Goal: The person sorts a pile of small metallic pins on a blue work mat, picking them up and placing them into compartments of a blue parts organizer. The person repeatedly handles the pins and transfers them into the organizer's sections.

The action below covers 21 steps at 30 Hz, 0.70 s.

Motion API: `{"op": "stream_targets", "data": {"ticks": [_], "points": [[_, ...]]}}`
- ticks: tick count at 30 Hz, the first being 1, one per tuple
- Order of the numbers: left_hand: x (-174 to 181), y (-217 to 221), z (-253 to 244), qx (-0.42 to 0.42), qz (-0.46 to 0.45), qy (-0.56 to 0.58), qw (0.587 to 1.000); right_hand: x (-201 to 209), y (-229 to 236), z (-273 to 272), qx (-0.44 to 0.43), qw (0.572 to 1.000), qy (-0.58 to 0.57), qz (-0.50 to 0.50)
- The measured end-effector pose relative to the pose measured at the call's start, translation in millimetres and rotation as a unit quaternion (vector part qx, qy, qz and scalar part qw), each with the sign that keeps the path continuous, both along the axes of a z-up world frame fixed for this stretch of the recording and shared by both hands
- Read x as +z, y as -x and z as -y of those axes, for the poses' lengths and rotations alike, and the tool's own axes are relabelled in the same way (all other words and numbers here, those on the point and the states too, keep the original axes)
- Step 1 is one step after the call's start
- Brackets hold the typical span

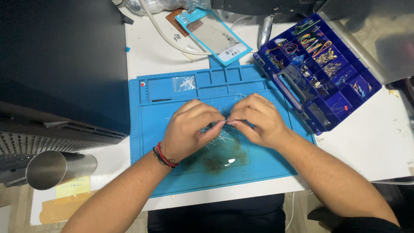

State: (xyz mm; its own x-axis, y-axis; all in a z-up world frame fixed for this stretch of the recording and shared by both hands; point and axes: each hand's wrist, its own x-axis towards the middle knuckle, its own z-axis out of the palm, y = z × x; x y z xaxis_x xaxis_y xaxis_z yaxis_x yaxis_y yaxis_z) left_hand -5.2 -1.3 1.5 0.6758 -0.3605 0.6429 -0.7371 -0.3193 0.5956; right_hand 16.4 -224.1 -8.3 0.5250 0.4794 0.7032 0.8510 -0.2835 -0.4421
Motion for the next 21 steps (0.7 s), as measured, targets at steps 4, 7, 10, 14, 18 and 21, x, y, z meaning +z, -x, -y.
{"op": "stream_targets", "data": {"ticks": [4,7,10,14,18,21], "points": [[-3.8,-1.9,-0.6,-0.004,0.011,-0.012,1.0,0.3,-0.5,1.7,0.01,1.0,0.009,-0.009],[-4.3,-2.2,-0.8,-0.005,0.017,-0.016,1.0,-0.2,-0.9,4.7,0.016,0.999,0.016,-0.024],[-0.1,-2.5,-2.4,-0.011,0.011,-0.028,0.999,2.7,-2.2,5.6,0.035,0.998,0.024,-0.037],[-0.9,-2.5,-3.9,-0.01,0.019,-0.031,0.999,5.2,-0.8,3.2,0.031,0.997,0.0,-0.068],[-2.7,-2.7,-5.5,0.012,0.051,-0.042,0.998,0.4,-1.8,2.4,0.025,0.997,-0.012,-0.078],[-1.8,-0.8,-6.1,0.018,0.077,-0.084,0.993,4.3,-1.2,0.3,0.023,0.997,-0.012,-0.066]]}}
